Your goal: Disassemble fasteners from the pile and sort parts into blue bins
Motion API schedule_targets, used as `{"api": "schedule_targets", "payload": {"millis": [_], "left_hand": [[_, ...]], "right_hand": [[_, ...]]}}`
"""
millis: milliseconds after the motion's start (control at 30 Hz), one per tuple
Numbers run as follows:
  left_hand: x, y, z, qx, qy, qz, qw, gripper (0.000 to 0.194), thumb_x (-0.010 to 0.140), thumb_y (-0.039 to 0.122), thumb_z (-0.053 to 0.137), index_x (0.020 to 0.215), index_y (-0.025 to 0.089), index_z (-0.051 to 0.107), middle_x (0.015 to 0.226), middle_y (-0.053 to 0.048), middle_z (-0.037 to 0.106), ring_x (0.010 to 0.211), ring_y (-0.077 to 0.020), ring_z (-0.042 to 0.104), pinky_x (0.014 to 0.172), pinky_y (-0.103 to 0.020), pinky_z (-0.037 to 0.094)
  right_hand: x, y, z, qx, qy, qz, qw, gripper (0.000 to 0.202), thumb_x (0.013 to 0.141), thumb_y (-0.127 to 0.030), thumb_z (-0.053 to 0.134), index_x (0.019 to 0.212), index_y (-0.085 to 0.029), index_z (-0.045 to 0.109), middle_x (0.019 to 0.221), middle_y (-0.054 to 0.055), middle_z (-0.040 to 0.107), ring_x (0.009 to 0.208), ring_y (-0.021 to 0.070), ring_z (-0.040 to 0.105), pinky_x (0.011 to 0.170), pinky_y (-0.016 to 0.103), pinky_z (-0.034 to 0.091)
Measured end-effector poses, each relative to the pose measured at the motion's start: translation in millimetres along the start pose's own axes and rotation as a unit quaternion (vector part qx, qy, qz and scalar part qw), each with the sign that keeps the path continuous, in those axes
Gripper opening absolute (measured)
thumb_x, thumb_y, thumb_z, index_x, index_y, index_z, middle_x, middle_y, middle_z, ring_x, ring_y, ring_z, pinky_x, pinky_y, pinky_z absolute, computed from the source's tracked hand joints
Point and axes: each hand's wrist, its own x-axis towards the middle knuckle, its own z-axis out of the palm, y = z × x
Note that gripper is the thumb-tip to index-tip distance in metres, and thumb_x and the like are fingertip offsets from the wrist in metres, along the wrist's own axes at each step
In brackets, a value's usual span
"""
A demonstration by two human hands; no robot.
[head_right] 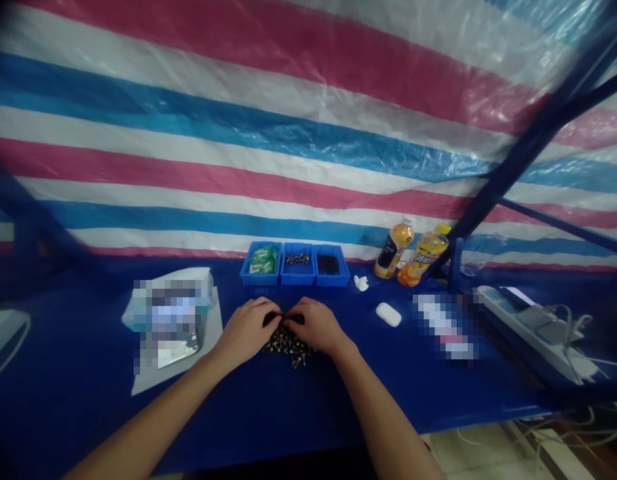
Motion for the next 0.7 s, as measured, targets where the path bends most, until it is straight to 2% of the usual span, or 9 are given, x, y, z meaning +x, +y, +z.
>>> {"api": "schedule_targets", "payload": {"millis": [400, 567, 700], "left_hand": [[-1, 1, -1.3, -0.001, 0.002, -0.003, 1.000, 0.013, 0.087, 0.023, 0.055, 0.091, 0.025, 0.068, 0.094, -0.004, 0.066, 0.089, -0.0234, 0.061, 0.079, -0.036, 0.044], [0, 4, -3.7, -0.016, 0.021, 0.002, 1.000, 0.015, 0.090, 0.025, 0.053, 0.092, 0.024, 0.068, 0.094, -0.004, 0.067, 0.091, -0.0233, 0.060, 0.081, -0.037, 0.044], [1, 8, -6.2, -0.065, 0.032, 0.027, 0.997, 0.016, 0.090, 0.023, 0.054, 0.100, 0.025, 0.067, 0.099, -0.003, 0.066, 0.094, -0.0218, 0.060, 0.085, -0.037, 0.046]], "right_hand": [[1, 4, 4, 0.000, 0.011, 0.000, 1.000, 0.009, 0.086, -0.022, 0.056, 0.087, -0.020, 0.065, 0.089, 0.004, 0.061, 0.080, 0.0165, 0.058, 0.072, 0.029, 0.040], [1, 5, -3, 0.053, 0.040, -0.009, 0.998, 0.010, 0.088, -0.020, 0.053, 0.087, -0.018, 0.062, 0.087, 0.005, 0.061, 0.081, 0.0170, 0.057, 0.075, 0.030, 0.041], [0, 2, -9, 0.139, 0.063, 0.026, 0.988, 0.014, 0.090, -0.028, 0.052, 0.091, -0.019, 0.062, 0.087, 0.003, 0.062, 0.079, 0.0163, 0.055, 0.075, 0.030, 0.041]]}}
